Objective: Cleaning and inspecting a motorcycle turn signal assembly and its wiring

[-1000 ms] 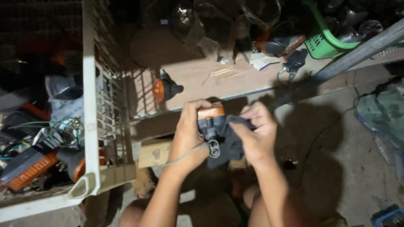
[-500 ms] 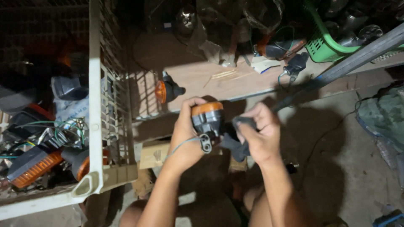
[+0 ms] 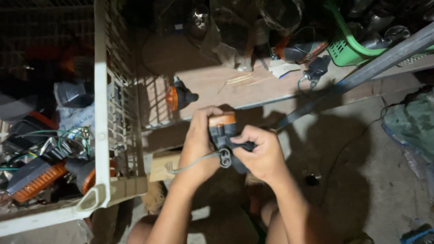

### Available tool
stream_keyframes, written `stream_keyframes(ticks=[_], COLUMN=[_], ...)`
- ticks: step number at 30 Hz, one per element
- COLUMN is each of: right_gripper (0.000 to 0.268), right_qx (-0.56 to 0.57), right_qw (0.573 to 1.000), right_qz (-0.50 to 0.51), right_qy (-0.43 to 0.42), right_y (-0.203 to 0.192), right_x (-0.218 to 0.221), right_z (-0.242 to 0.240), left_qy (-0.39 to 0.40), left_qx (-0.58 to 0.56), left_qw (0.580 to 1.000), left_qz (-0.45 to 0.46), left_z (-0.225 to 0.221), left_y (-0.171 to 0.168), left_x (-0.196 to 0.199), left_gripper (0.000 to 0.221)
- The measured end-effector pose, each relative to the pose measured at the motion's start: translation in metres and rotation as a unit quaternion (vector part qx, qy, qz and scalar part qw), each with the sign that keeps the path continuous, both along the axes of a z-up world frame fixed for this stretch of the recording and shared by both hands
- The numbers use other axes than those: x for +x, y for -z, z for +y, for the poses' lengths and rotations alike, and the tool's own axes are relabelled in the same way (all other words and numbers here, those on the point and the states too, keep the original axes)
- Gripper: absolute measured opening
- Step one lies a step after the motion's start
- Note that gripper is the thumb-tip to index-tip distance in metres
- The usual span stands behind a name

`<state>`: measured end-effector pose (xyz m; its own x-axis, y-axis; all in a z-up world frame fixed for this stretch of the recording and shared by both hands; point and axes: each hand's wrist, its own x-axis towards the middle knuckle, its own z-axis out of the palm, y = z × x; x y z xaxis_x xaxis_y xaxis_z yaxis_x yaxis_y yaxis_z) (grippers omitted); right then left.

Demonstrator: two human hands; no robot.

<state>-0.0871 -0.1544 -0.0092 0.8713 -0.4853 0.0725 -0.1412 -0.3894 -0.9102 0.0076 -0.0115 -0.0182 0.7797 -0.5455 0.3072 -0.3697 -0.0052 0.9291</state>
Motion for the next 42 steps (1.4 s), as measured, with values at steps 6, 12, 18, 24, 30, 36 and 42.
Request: stream_keyframes(ticks=[6,12,18,24,30,36,42], right_gripper=[0.009,0.012,0.014,0.011,0.01,0.008,0.01], right_qx=[0.001,0.065,0.106,0.19,0.302,0.456,0.398], right_qw=[0.999,0.996,0.991,0.975,0.949,0.886,0.912], right_qz=[-0.045,0.003,-0.024,-0.115,-0.083,-0.083,-0.096], right_qy=[0.031,-0.06,-0.077,0.008,-0.014,-0.015,-0.038], right_y=[0.005,0.012,0.02,0.018,0.01,0.012,0.011], right_x=[-0.006,0.0,0.003,-0.003,-0.008,-0.008,-0.008], right_z=[0.006,0.0,-0.012,-0.02,-0.022,-0.025,-0.022], left_qy=[-0.001,-0.017,-0.022,-0.066,-0.079,-0.073,-0.053], left_qx=[0.017,0.036,-0.016,-0.077,-0.113,-0.138,-0.128], left_qw=[0.992,0.99,0.992,0.989,0.984,0.985,0.989], left_qz=[-0.122,-0.136,-0.124,-0.112,-0.116,-0.078,-0.054], left_z=[0.0,0.0,-0.004,-0.016,-0.031,-0.031,-0.022], left_y=[-0.002,0.004,0.014,-0.004,-0.007,-0.016,-0.031], left_x=[0.001,-0.001,0.004,-0.004,-0.01,-0.014,-0.014], left_gripper=[0.075,0.072,0.072,0.063,0.056,0.069,0.074])
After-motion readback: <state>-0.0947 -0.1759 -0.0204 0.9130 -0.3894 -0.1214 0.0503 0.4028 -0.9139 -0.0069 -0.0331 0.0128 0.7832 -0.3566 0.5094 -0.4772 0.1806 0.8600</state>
